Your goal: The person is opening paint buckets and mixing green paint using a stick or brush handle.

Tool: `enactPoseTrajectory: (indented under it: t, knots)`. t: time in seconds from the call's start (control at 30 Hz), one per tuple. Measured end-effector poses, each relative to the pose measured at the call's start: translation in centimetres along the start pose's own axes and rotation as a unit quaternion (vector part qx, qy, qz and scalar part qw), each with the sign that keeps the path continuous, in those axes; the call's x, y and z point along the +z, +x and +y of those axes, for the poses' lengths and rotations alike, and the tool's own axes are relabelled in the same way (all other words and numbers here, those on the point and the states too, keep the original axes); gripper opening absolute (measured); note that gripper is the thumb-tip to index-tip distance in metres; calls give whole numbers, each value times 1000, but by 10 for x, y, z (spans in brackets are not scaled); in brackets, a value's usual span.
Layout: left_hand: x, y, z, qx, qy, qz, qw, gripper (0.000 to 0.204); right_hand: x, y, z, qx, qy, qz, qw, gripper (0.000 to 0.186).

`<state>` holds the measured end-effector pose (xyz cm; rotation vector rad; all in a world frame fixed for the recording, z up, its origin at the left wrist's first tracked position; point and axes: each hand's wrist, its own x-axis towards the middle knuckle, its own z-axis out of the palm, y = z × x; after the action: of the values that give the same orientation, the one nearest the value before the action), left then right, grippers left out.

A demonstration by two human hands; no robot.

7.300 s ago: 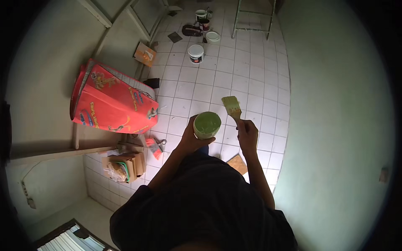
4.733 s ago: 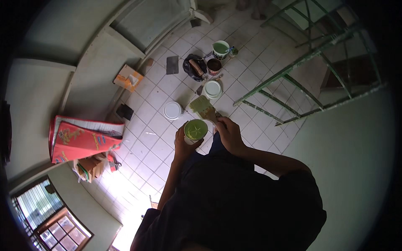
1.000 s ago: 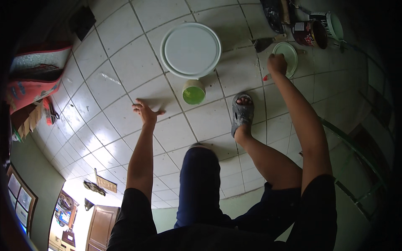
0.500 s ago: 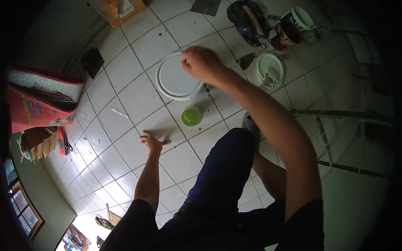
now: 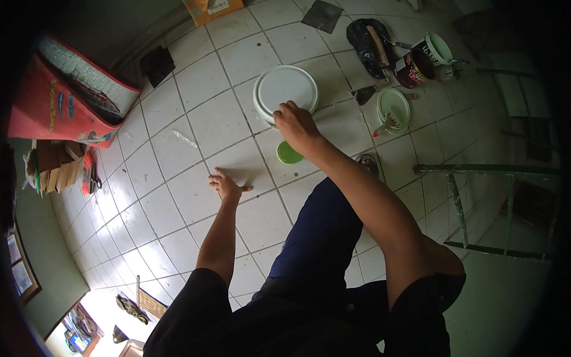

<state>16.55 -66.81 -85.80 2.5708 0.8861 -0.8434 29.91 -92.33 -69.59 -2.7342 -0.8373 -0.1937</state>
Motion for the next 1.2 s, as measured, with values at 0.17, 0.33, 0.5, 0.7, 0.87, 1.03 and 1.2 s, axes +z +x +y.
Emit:
enactPoseTrajectory:
  t: [0.17, 0.33, 0.5, 0.7, 0.87, 1.03, 1.2]
  knots:
    - [6, 9, -8, -12, 1, 8, 1000, 170, 2, 1, 0, 27, -8, -26, 999, 5]
    - [6, 10, -5, -20, 24, -2, 1000, 169, 4, 1, 3, -19, -49, -42, 998, 9]
    - [2, 1, 0, 5, -34, 8, 999, 164, 0, -6, 1, -18, -134, -78, 988, 16]
    - [4, 10, -4, -10, 27, -7, 1000, 169, -24, -1, -6, 35, -109, -19, 993, 14]
    - [6, 13, -7, -19, 23, -4, 1000, 169, -57, 13, 13, 69, -44, 27, 996, 13]
    - [2, 4, 3, 3, 4, 1, 1000, 167, -76, 10, 72, 157, 38, 112, 980, 13]
    - [3, 9, -6, -12, 4, -2, 1000, 168, -90, -4, 101, 391, 282, 124, 867, 31]
